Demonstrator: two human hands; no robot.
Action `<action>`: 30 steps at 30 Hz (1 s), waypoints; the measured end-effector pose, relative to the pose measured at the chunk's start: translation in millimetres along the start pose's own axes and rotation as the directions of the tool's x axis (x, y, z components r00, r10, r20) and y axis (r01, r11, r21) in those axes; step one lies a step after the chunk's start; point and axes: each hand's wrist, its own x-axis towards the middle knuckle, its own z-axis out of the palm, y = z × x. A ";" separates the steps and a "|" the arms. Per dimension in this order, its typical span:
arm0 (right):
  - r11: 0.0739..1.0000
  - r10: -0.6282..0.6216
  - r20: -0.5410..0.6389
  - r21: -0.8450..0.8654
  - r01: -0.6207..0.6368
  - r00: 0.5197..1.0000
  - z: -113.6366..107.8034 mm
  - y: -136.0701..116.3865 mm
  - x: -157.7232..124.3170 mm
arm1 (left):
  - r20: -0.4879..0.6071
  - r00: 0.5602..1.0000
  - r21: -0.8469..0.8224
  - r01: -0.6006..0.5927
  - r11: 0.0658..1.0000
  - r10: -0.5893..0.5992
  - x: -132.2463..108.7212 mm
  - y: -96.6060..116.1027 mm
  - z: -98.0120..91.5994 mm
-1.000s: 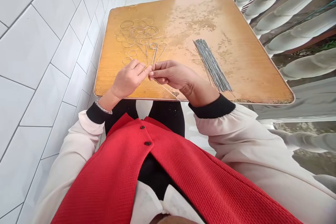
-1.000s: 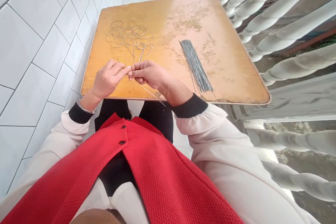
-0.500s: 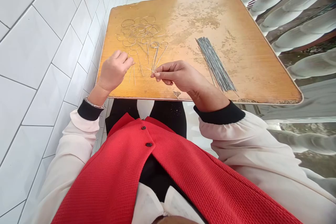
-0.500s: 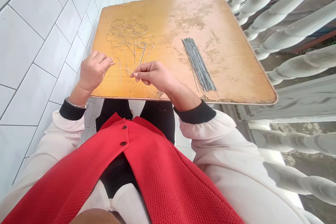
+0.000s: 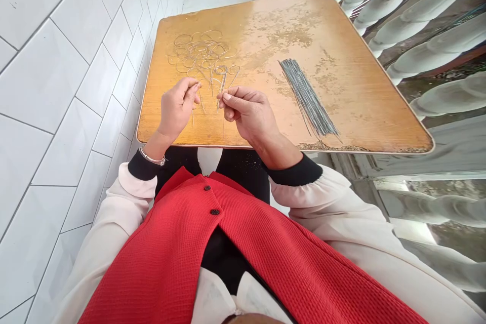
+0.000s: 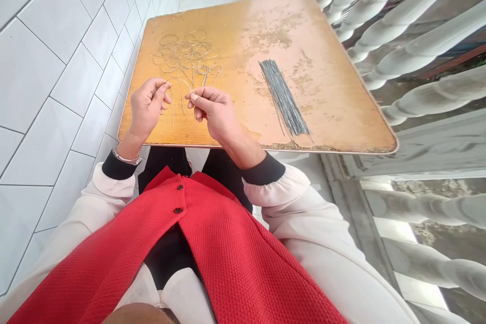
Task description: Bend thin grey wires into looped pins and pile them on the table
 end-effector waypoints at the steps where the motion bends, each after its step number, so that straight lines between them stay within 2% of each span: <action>1: 1.000 -0.007 -0.006 0.016 0.007 1.000 1.7 1.6 -0.3 | 0.005 0.997 -0.070 0.075 0.995 -0.075 -0.2 5.2 1.7; 5: 0.999 -0.015 0.000 0.046 0.015 1.000 7.1 8.3 -1.5 | 0.023 0.959 -0.256 0.277 0.926 -0.281 1.3 18.6 5.2; 10: 0.995 -0.014 -0.024 0.102 0.016 1.000 13.7 14.2 -3.4 | 0.060 0.917 -0.398 0.385 0.833 -0.395 3.6 27.2 6.1; 16: 0.983 0.002 -0.020 0.182 0.002 1.000 15.9 21.1 -5.4 | 0.136 0.902 -0.417 0.427 0.802 -0.409 5.1 29.3 0.5; 19: 0.991 0.019 0.002 0.129 -0.019 1.000 12.5 22.9 -4.0 | 0.159 0.906 -0.413 0.421 0.808 -0.392 5.1 25.4 -4.0; 26: 0.999 -0.037 0.000 0.017 0.037 0.999 4.6 19.6 0.6 | 0.204 0.906 -0.377 0.423 0.824 -0.371 3.0 20.6 -6.8; 30: 0.999 -0.050 -0.051 0.012 0.051 0.997 8.3 20.1 -0.6 | 0.225 0.888 -0.370 0.460 0.808 -0.402 -0.3 21.8 -2.6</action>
